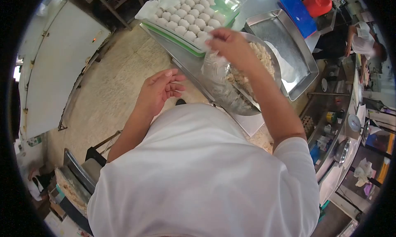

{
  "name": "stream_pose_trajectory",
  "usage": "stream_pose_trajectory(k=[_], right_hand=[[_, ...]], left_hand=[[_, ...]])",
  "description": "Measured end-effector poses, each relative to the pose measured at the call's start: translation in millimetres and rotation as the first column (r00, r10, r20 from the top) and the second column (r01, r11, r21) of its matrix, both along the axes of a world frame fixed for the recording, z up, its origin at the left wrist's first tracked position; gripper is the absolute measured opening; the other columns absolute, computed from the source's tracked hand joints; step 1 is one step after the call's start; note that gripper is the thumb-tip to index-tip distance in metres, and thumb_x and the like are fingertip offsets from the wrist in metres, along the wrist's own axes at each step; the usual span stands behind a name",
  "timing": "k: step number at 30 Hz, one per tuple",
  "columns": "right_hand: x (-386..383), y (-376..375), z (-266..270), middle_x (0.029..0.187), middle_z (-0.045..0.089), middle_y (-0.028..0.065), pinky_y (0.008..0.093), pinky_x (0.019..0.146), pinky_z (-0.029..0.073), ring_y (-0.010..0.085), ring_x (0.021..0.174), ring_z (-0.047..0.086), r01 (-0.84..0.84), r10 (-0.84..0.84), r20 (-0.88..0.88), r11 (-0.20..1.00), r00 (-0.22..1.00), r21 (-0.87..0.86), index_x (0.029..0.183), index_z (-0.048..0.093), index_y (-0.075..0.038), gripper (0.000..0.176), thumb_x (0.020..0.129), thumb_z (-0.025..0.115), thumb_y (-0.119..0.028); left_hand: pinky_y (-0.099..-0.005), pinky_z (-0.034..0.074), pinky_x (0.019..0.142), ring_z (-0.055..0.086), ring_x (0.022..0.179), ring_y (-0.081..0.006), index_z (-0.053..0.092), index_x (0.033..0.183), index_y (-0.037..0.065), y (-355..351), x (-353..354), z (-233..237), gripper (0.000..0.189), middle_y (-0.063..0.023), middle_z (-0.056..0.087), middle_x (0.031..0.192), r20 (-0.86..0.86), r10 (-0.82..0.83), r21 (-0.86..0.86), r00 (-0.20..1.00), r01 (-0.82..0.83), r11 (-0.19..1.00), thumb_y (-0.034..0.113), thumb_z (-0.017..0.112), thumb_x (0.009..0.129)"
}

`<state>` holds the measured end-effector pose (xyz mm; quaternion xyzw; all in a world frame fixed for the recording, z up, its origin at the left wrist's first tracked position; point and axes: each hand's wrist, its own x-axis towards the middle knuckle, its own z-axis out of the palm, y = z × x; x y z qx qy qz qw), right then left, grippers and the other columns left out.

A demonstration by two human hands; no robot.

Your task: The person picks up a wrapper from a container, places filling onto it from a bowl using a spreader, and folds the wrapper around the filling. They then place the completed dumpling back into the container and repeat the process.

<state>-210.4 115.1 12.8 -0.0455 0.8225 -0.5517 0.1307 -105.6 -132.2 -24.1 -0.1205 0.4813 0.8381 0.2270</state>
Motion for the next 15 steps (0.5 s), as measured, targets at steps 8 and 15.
stream_pose_trajectory(k=[8, 15], right_hand=[[-140.0, 12.7, -16.7, 0.087, 0.069, 0.0123, 0.0345, 0.071, 0.05, 0.0228, 0.077, 0.065, 0.175, 0.069, -0.453, 0.863, 0.889, 0.474, 0.105, 0.066, 0.002, 0.037, 0.084, 0.068, -0.029], [-186.6, 11.2, -38.8, 0.093, 0.07, 0.0199, 0.0413, 0.078, 0.053, 0.0359, 0.085, 0.067, 0.062, 0.329, -0.359, 0.656, 0.873, 0.752, 0.099, 0.068, 0.0, 0.032, 0.078, 0.061, -0.024]], left_hand=[[-0.0336, 0.055, 0.07, 0.067, 0.084, -0.0233, 0.058, 0.115, -0.003, -38.4, -4.1, -21.4, 0.032, -0.0154, 0.065, 0.103, 0.109, 0.021, -0.05, 0.994, -0.016, 0.999, 0.024, 0.056, 0.097], [-0.0333, 0.055, 0.07, 0.068, 0.082, -0.0236, 0.059, 0.113, -0.002, -68.7, -2.6, -35.3, 0.029, -0.0146, 0.067, 0.099, 0.139, 0.089, -0.038, 0.986, -0.084, 0.996, 0.021, 0.056, 0.096]])
